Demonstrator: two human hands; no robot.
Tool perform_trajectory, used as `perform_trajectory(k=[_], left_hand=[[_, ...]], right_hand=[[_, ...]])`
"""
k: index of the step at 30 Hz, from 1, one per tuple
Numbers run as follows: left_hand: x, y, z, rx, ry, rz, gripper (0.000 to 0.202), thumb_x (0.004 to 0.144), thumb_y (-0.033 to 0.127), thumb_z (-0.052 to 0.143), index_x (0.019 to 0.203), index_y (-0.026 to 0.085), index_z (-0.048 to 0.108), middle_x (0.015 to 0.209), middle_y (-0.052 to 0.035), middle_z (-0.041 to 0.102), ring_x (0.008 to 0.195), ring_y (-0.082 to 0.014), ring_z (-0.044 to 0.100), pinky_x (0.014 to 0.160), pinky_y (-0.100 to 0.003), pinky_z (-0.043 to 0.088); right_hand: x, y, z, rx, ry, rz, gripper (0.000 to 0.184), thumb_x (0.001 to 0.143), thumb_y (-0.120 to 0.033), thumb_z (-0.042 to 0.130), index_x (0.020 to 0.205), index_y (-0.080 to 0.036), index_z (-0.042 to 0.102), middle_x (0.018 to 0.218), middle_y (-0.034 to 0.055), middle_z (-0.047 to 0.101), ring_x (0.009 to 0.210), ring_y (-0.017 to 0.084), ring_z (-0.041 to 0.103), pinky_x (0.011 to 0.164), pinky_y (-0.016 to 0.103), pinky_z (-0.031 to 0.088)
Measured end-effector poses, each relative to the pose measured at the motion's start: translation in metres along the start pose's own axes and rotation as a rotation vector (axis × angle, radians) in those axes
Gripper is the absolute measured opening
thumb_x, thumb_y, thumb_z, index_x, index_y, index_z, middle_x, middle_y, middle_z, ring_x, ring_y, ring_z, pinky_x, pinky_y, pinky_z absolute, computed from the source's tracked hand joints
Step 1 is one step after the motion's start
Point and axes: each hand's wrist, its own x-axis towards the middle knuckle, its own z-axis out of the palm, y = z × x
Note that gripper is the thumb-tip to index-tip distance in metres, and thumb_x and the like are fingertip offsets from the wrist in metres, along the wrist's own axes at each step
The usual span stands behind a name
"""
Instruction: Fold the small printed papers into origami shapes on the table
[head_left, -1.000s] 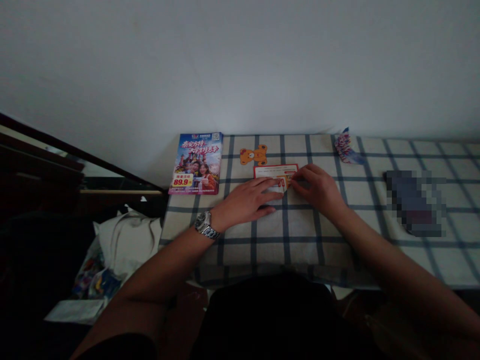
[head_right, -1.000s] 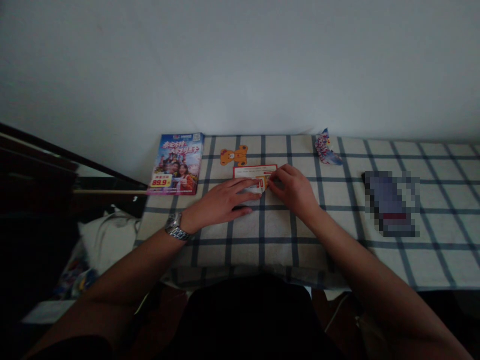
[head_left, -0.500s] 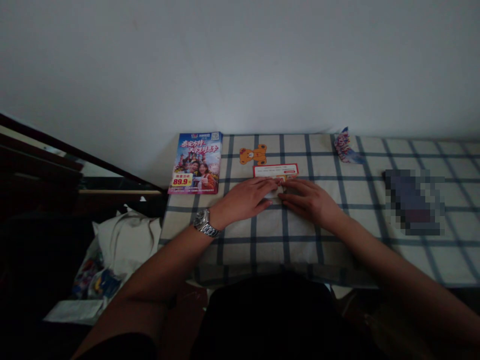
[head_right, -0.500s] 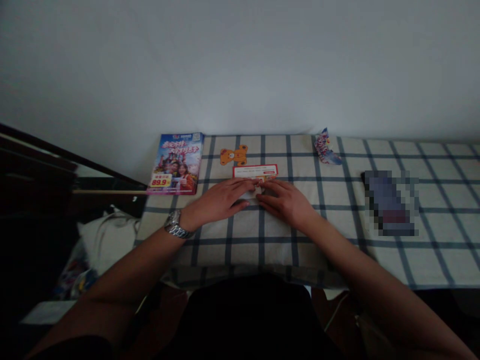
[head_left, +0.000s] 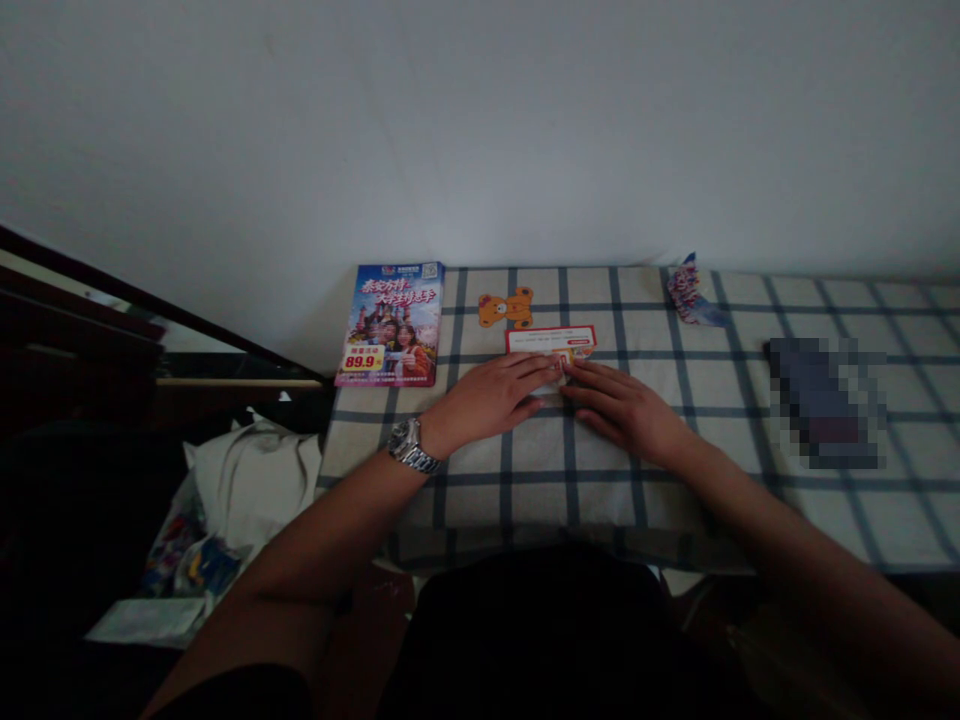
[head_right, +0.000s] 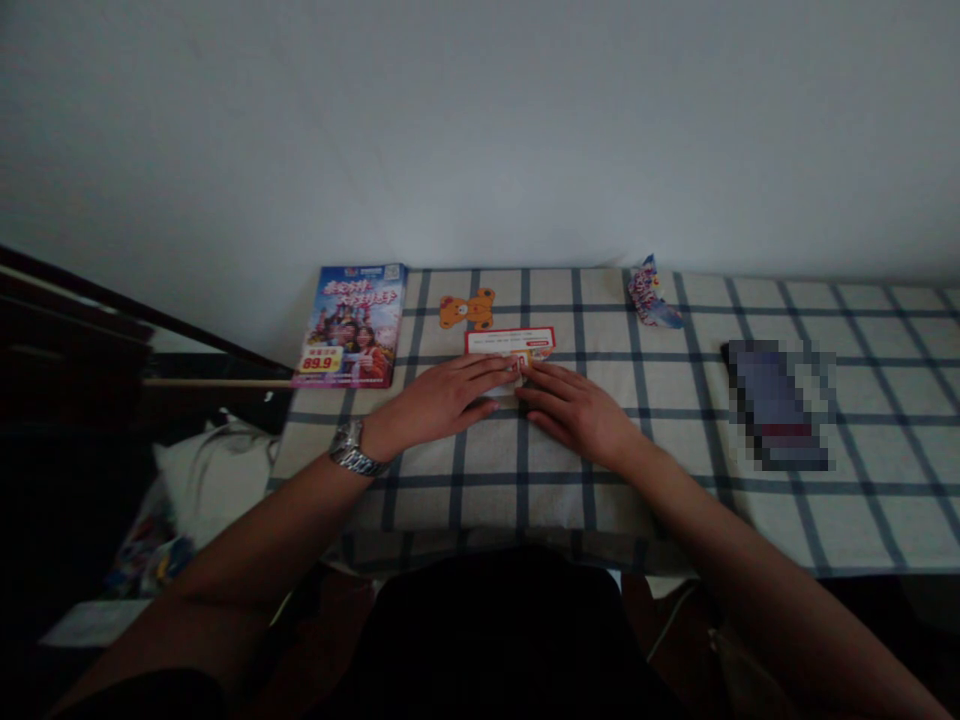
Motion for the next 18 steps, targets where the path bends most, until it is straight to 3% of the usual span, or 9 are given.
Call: perform_trajectory(k=[13, 18], left_hand=[[0.0009, 0.0013, 0.0017, 0.029, -0.015, -0.015, 0.047, 0.109, 0.03, 0.058, 0.155, 0.022, 0.05, 0.162, -0.0093, 0.053, 0.152, -0.025, 0.047, 0.128, -0.046, 0.044], [0.001, 0.0018, 0.0006, 0.048, -0.014, -0.006, 0.043, 0.11, 0.031, 0.057, 0.152, 0.022, 0.054, 0.162, -0.0096, 0.053, 0.151, -0.0259, 0.048, 0.126, -0.047, 0.046]], right_hand=[[0.006, -0.0072, -0.0033, -0.074, -0.031, 0.037, 0.032, 0.107, -0.026, 0.06, 0.136, -0.024, 0.072, 0.159, 0.0133, 0.06, 0.149, 0.033, 0.055, 0.119, 0.059, 0.053], [0.0044, -0.0058, 0.0007, 0.007, 0.04, 0.044, 0.03, 0.107, -0.026, 0.059, 0.135, -0.025, 0.071, 0.152, 0.0124, 0.064, 0.144, 0.031, 0.06, 0.117, 0.058, 0.055]])
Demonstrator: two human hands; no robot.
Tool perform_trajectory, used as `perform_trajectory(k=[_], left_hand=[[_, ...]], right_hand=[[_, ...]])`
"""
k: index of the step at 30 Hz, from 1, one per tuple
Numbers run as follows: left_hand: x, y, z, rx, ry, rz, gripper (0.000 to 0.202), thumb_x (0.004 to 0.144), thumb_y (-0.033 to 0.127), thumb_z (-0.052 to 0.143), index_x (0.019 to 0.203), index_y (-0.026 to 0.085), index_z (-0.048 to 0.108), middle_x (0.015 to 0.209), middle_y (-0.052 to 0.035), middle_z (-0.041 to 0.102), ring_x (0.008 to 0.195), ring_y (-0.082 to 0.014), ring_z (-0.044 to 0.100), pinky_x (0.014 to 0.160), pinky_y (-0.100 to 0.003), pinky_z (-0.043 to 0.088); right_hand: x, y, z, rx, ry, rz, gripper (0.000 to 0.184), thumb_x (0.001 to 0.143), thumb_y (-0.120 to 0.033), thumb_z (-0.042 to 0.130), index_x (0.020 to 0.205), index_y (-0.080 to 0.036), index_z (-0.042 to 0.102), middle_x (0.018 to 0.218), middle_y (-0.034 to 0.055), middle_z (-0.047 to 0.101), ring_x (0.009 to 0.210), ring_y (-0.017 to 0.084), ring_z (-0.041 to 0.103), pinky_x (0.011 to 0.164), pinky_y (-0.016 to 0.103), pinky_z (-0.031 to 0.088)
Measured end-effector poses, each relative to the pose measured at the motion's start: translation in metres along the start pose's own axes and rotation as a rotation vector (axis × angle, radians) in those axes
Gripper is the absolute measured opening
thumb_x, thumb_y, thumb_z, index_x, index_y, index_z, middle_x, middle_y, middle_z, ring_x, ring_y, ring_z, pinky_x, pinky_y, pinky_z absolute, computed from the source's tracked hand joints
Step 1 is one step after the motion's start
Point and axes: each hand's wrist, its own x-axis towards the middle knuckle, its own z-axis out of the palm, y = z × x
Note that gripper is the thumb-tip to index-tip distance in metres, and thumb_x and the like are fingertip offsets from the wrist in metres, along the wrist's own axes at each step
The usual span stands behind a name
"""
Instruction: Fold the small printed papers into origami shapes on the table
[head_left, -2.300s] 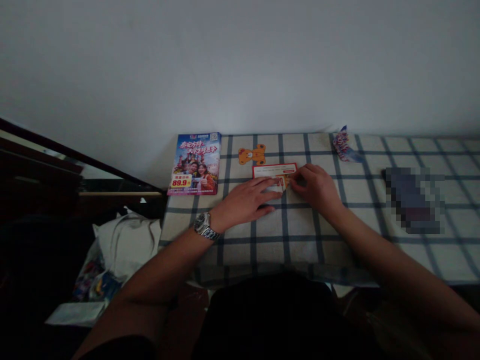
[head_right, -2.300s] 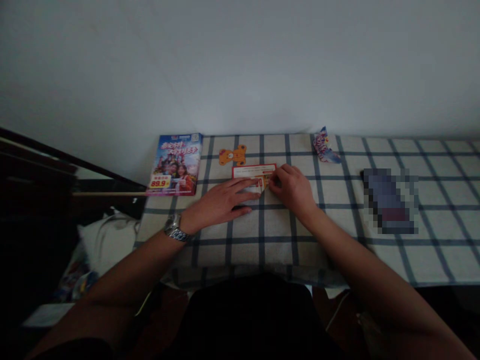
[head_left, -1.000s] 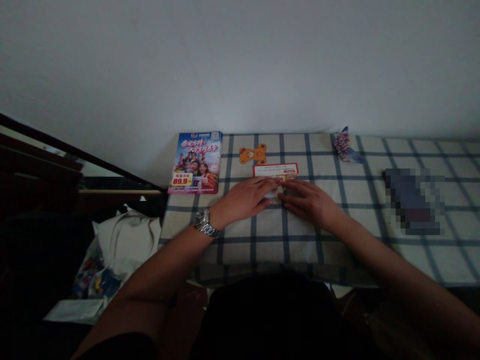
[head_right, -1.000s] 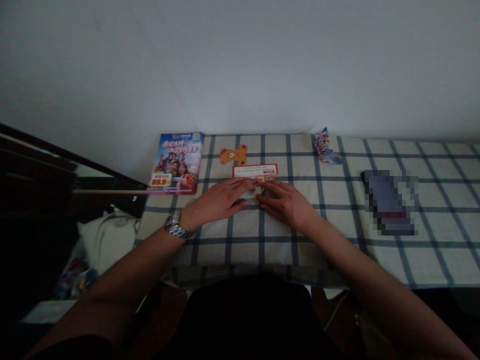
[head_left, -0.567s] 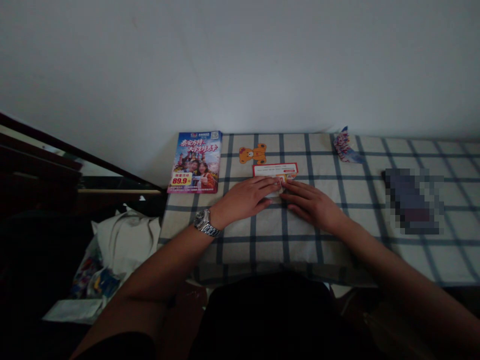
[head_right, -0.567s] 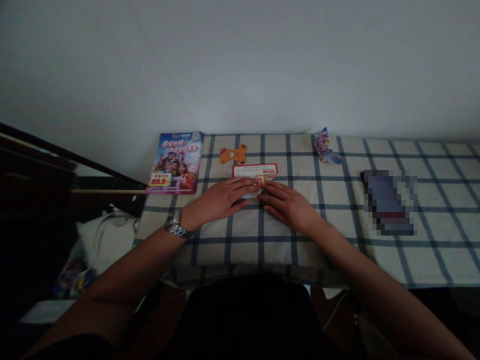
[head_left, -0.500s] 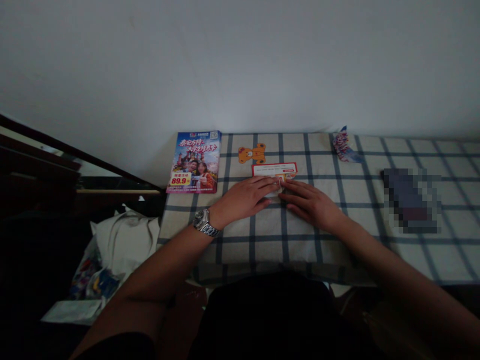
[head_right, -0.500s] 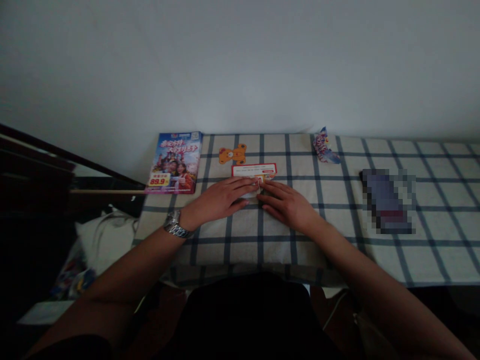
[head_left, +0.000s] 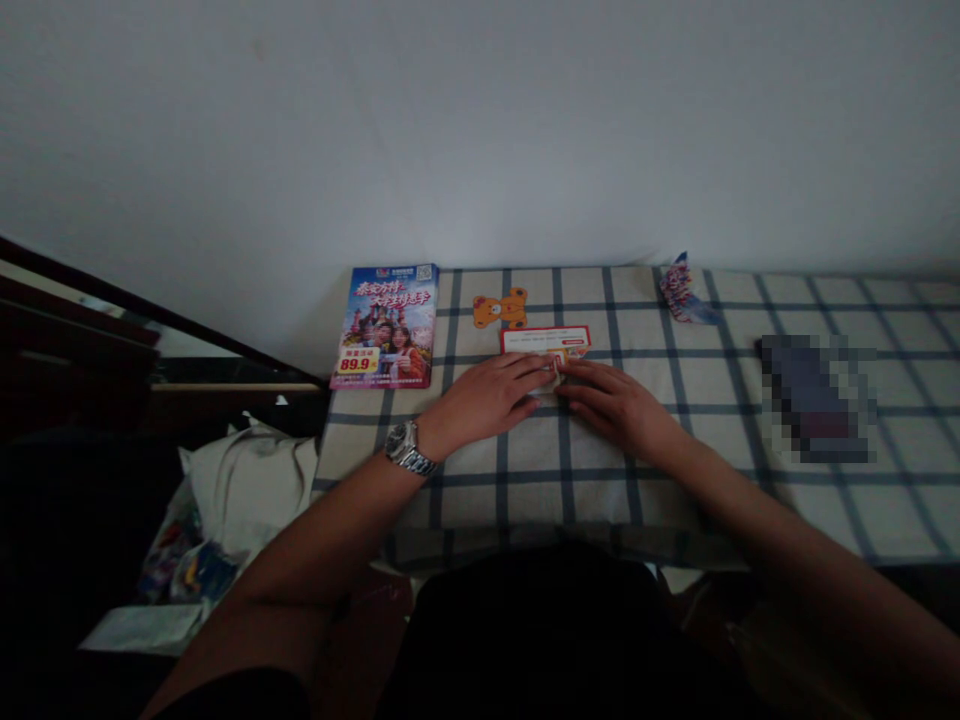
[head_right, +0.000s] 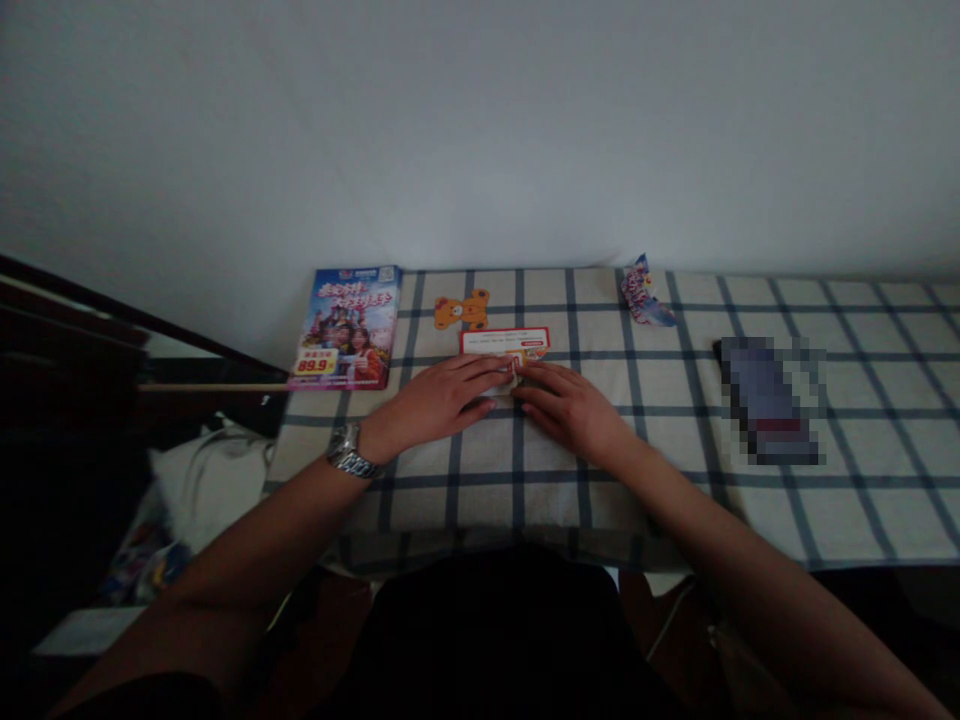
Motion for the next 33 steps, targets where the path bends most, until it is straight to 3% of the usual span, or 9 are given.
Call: perform_trajectory(k=[6, 15, 26, 33], left_hand=[[-0.001, 0.0, -0.002, 0.036, 0.019, 0.037, 0.038, 0.11, 0.028, 0.055, 0.147, 0.028, 0.06, 0.162, -0.008, 0.052, 0.15, -0.0284, 0.049, 0.122, -0.051, 0.05], [-0.001, 0.003, -0.005, 0.059, 0.008, 0.027, 0.036, 0.109, 0.028, 0.057, 0.144, 0.027, 0.065, 0.158, -0.0095, 0.056, 0.147, -0.0292, 0.052, 0.119, -0.05, 0.053], [-0.005, -0.003, -0.005, 0.017, 0.004, 0.073, 0.033, 0.111, 0.03, 0.054, 0.14, 0.026, 0.067, 0.161, -0.0111, 0.053, 0.152, -0.0278, 0.047, 0.123, -0.049, 0.049], [-0.002, -0.003, -0.006, -0.063, 0.011, 0.061, 0.03, 0.107, 0.031, 0.061, 0.136, 0.026, 0.069, 0.16, -0.0096, 0.054, 0.15, -0.0282, 0.048, 0.124, -0.051, 0.048]], right_hand=[[0.007, 0.004, -0.007, -0.064, 0.127, 0.143, 0.032, 0.108, -0.025, 0.055, 0.135, -0.025, 0.071, 0.132, 0.0131, 0.073, 0.12, 0.031, 0.07, 0.105, 0.054, 0.06], [0.007, 0.021, -0.011, -0.251, 0.141, 0.205, 0.038, 0.106, -0.022, 0.053, 0.139, -0.022, 0.072, 0.131, 0.0151, 0.071, 0.119, 0.035, 0.064, 0.103, 0.056, 0.059], [0.008, 0.026, -0.007, -0.289, 0.166, 0.225, 0.04, 0.104, -0.02, 0.053, 0.138, -0.026, 0.072, 0.129, 0.0134, 0.071, 0.113, 0.035, 0.064, 0.098, 0.058, 0.059], [0.011, 0.024, -0.011, -0.255, 0.166, 0.239, 0.035, 0.107, -0.024, 0.049, 0.13, -0.02, 0.075, 0.127, 0.0156, 0.072, 0.112, 0.035, 0.063, 0.099, 0.056, 0.058]])
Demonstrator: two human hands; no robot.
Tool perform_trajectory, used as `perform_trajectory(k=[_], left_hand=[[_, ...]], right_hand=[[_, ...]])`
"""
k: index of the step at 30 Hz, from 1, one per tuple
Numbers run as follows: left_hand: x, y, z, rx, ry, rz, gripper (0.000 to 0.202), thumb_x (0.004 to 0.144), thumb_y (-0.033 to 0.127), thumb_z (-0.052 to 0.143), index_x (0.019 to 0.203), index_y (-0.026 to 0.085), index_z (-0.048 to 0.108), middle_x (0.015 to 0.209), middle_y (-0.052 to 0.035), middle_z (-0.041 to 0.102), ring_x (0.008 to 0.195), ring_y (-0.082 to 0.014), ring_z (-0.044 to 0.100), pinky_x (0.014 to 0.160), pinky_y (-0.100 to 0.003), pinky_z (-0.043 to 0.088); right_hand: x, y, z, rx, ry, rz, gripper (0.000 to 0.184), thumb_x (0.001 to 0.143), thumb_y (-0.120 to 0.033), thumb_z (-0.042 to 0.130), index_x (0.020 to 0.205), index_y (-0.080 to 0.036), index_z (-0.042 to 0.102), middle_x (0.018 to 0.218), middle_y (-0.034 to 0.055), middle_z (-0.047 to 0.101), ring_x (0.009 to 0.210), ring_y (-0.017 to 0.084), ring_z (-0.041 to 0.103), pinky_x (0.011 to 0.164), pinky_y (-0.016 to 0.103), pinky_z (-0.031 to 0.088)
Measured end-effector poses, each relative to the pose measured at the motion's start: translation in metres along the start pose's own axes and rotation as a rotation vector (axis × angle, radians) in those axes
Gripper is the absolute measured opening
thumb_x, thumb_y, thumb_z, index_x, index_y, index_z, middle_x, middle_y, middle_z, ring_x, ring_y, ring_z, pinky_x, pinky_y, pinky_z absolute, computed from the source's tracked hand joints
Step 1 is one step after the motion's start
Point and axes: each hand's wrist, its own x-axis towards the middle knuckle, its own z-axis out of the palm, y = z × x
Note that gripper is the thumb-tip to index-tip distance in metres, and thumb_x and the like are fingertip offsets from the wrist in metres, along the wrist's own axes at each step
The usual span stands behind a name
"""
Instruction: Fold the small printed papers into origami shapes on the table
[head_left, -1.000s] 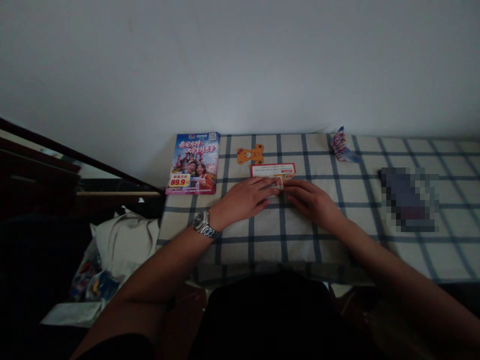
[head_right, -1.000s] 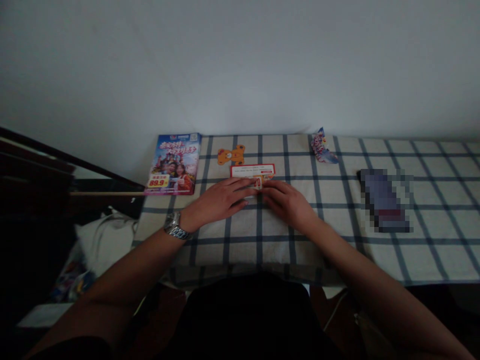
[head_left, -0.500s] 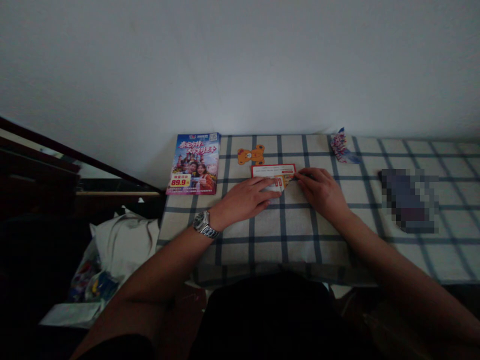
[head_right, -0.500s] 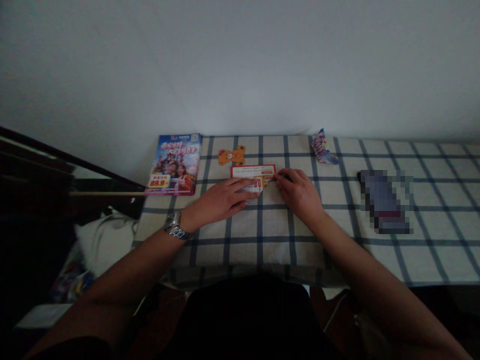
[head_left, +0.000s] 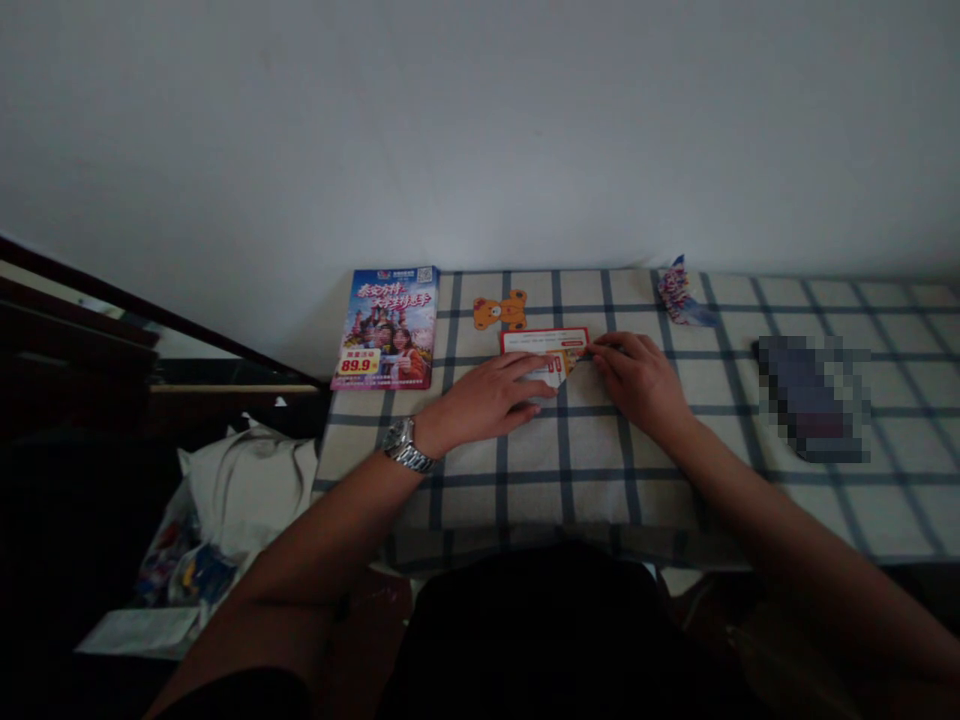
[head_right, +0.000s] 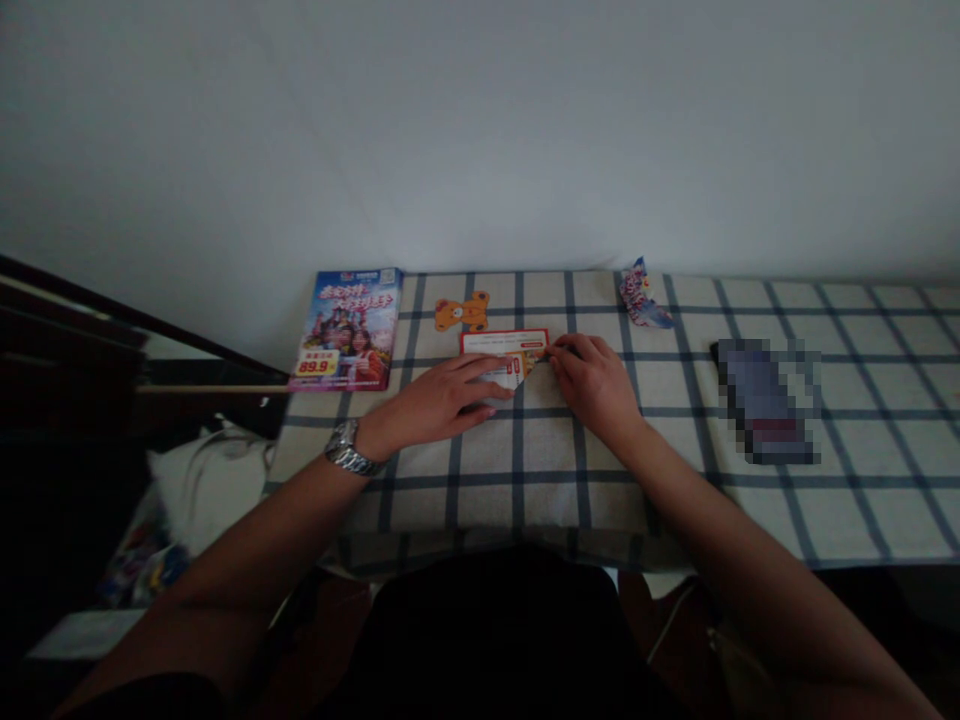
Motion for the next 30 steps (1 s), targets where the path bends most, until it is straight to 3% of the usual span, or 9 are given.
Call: perform_trajectory(k=[5, 11, 14, 19, 30], left_hand=[[-0.002, -0.003, 0.002, -0.022, -0.001, 0.004, 0.035, 0.106, 0.031, 0.063, 0.141, 0.027, 0.065, 0.164, -0.0085, 0.051, 0.154, -0.0264, 0.045, 0.127, -0.052, 0.045], [-0.002, -0.005, 0.003, -0.04, -0.007, 0.012, 0.037, 0.105, 0.03, 0.065, 0.142, 0.027, 0.063, 0.165, -0.0083, 0.05, 0.155, -0.0259, 0.043, 0.129, -0.051, 0.041], [-0.002, -0.005, 0.002, -0.054, 0.014, 0.017, 0.037, 0.105, 0.029, 0.065, 0.142, 0.028, 0.065, 0.163, -0.0092, 0.049, 0.152, -0.0276, 0.047, 0.128, -0.052, 0.043], [-0.004, -0.004, -0.003, -0.09, 0.003, -0.003, 0.037, 0.106, 0.028, 0.063, 0.143, 0.032, 0.066, 0.155, -0.009, 0.054, 0.14, -0.0266, 0.058, 0.119, -0.049, 0.052], [-0.006, -0.005, -0.009, -0.107, -0.022, -0.006, 0.034, 0.107, 0.035, 0.064, 0.14, 0.03, 0.069, 0.151, -0.0103, 0.059, 0.138, -0.0269, 0.061, 0.119, -0.049, 0.053]], right_hand=[[0.005, -0.002, -0.004, 0.048, 0.013, -0.014, 0.03, 0.106, -0.027, 0.054, 0.128, -0.024, 0.075, 0.126, 0.0135, 0.073, 0.113, 0.034, 0.065, 0.101, 0.056, 0.057], [0.018, -0.011, 0.002, 0.178, -0.068, -0.22, 0.028, 0.108, -0.026, 0.057, 0.127, -0.022, 0.075, 0.135, 0.0132, 0.073, 0.127, 0.031, 0.067, 0.112, 0.052, 0.057], [0.019, -0.014, 0.009, 0.216, -0.053, -0.278, 0.027, 0.107, -0.023, 0.057, 0.126, -0.019, 0.076, 0.131, 0.0141, 0.076, 0.123, 0.03, 0.072, 0.107, 0.052, 0.061], [0.016, -0.011, 0.014, 0.238, -0.051, -0.302, 0.029, 0.106, -0.022, 0.06, 0.131, -0.018, 0.074, 0.131, 0.015, 0.076, 0.124, 0.032, 0.072, 0.104, 0.054, 0.063], [0.008, -0.009, 0.017, 0.192, -0.088, -0.302, 0.037, 0.106, -0.022, 0.06, 0.141, -0.017, 0.07, 0.142, 0.0187, 0.069, 0.135, 0.035, 0.065, 0.111, 0.057, 0.06]])
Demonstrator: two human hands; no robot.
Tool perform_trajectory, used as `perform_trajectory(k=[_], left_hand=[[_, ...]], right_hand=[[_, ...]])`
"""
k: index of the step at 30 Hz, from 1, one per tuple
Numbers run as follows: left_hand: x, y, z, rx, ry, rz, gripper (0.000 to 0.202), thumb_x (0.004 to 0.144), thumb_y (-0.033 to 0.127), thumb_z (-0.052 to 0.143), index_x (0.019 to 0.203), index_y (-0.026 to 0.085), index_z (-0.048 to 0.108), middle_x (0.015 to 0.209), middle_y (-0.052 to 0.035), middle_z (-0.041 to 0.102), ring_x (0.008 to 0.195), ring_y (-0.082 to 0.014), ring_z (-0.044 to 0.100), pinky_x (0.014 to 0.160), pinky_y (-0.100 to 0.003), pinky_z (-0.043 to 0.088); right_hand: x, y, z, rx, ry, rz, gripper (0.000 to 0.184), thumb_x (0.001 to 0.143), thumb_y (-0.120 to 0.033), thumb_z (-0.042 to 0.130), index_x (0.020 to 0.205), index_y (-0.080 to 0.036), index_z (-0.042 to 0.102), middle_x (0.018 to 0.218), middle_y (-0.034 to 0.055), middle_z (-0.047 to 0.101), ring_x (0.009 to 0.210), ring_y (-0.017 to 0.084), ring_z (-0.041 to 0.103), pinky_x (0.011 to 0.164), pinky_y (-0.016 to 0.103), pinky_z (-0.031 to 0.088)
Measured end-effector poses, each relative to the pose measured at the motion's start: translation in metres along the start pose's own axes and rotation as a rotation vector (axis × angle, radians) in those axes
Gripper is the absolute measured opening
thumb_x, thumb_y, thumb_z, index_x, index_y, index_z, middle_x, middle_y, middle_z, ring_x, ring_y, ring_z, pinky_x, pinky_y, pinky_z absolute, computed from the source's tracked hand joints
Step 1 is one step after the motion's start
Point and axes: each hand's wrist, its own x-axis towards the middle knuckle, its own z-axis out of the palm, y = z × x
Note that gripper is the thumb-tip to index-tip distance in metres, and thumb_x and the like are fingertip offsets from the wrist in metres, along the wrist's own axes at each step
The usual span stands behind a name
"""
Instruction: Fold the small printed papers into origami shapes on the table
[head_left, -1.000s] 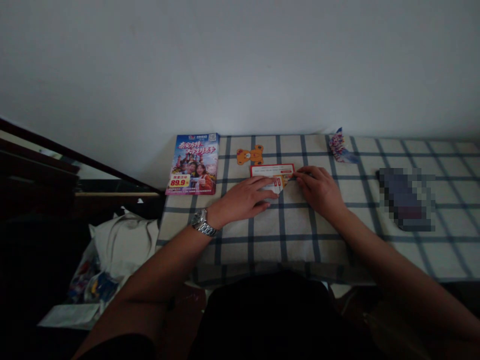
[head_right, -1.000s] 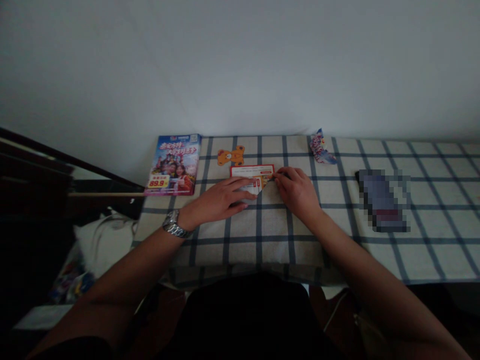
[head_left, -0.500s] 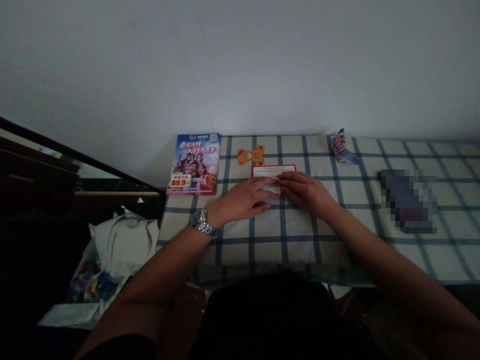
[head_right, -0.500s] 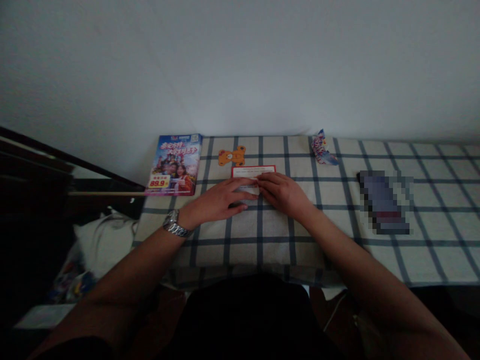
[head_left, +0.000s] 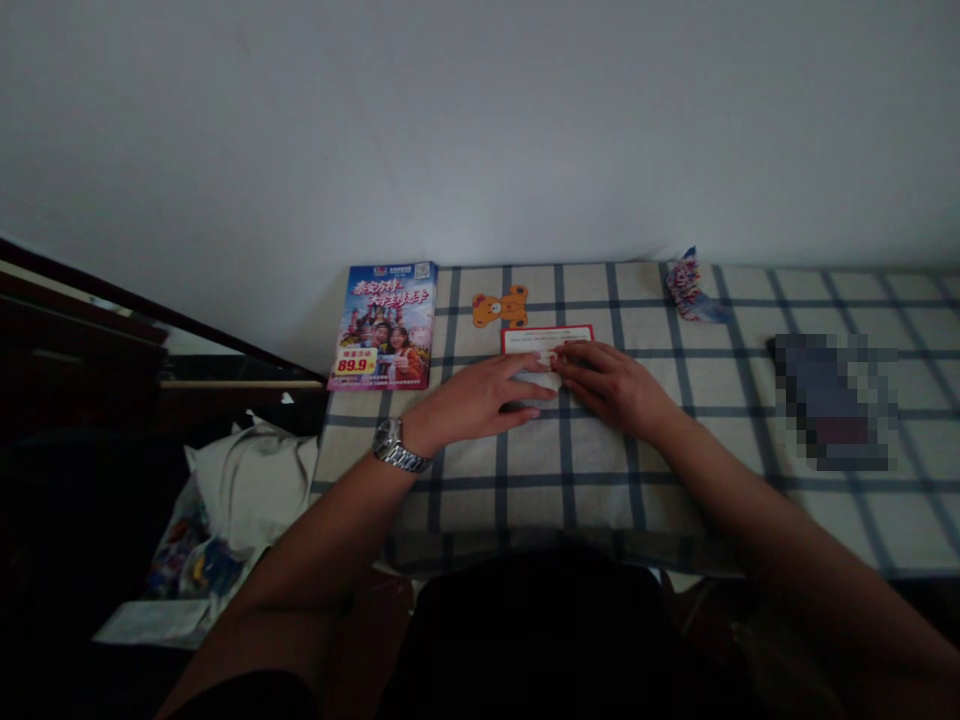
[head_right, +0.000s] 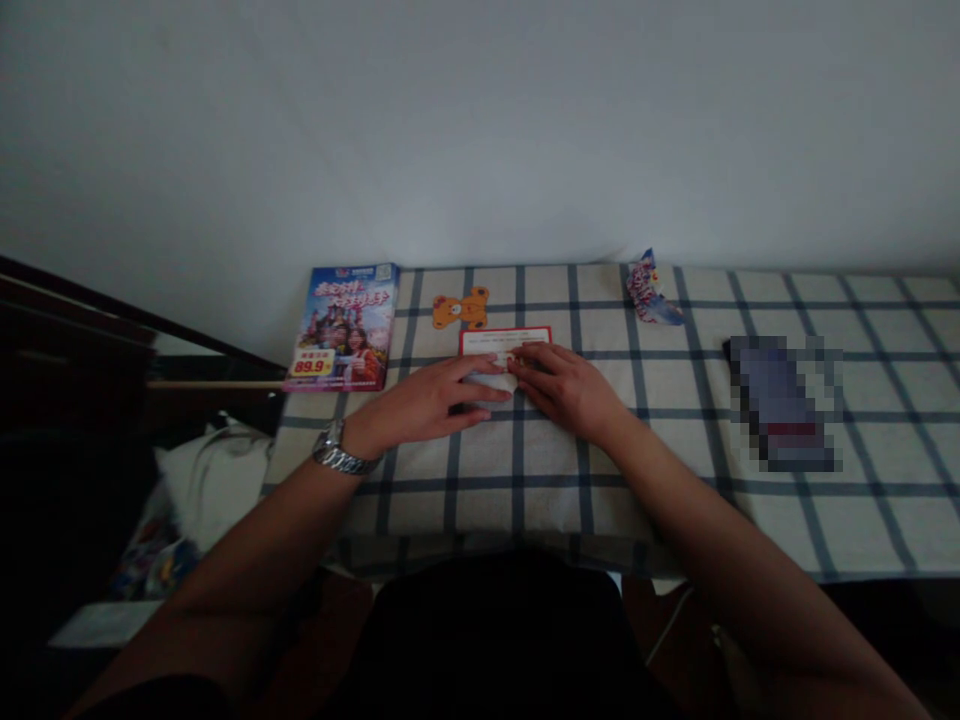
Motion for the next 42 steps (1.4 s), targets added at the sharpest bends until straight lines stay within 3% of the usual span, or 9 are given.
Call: perform_trajectory(k=[7, 28, 35, 42], left_hand=[[-0.0011, -0.0034, -0.0009, -0.035, 0.026, -0.004, 0.026, 0.107, 0.035, 0.064, 0.13, 0.028, 0.074, 0.152, -0.0087, 0.061, 0.138, -0.0247, 0.062, 0.118, -0.046, 0.055], [-0.0003, -0.0044, 0.0018, -0.036, 0.036, -0.002, 0.027, 0.105, 0.031, 0.066, 0.131, 0.023, 0.069, 0.15, -0.0115, 0.059, 0.139, -0.0267, 0.059, 0.12, -0.048, 0.052], [0.0009, -0.0049, 0.0013, 0.096, 0.094, 0.03, 0.028, 0.102, 0.022, 0.066, 0.13, 0.027, 0.072, 0.149, -0.0097, 0.058, 0.147, -0.0292, 0.051, 0.129, -0.058, 0.04], [0.0012, -0.0021, -0.0003, 0.094, 0.047, 0.009, 0.03, 0.104, 0.02, 0.063, 0.132, 0.03, 0.071, 0.147, -0.0071, 0.059, 0.136, -0.0258, 0.059, 0.119, -0.05, 0.052]], right_hand=[[0.0006, 0.0005, -0.0017, 0.037, -0.01, -0.004, 0.04, 0.105, -0.023, 0.061, 0.145, -0.021, 0.067, 0.144, 0.0162, 0.067, 0.136, 0.034, 0.063, 0.111, 0.058, 0.059], [-0.001, 0.0052, -0.0038, 0.061, 0.006, 0.006, 0.032, 0.104, -0.024, 0.063, 0.135, -0.019, 0.071, 0.147, 0.0181, 0.065, 0.139, 0.036, 0.062, 0.114, 0.06, 0.055], [0.0001, 0.0048, -0.0015, 0.069, 0.022, -0.006, 0.037, 0.103, -0.023, 0.064, 0.139, -0.02, 0.071, 0.142, 0.0165, 0.07, 0.14, 0.036, 0.061, 0.116, 0.062, 0.054], [0.0014, 0.0033, -0.0037, 0.089, 0.041, -0.042, 0.037, 0.101, -0.021, 0.068, 0.137, -0.027, 0.073, 0.138, 0.0103, 0.073, 0.141, 0.034, 0.061, 0.117, 0.063, 0.055]])
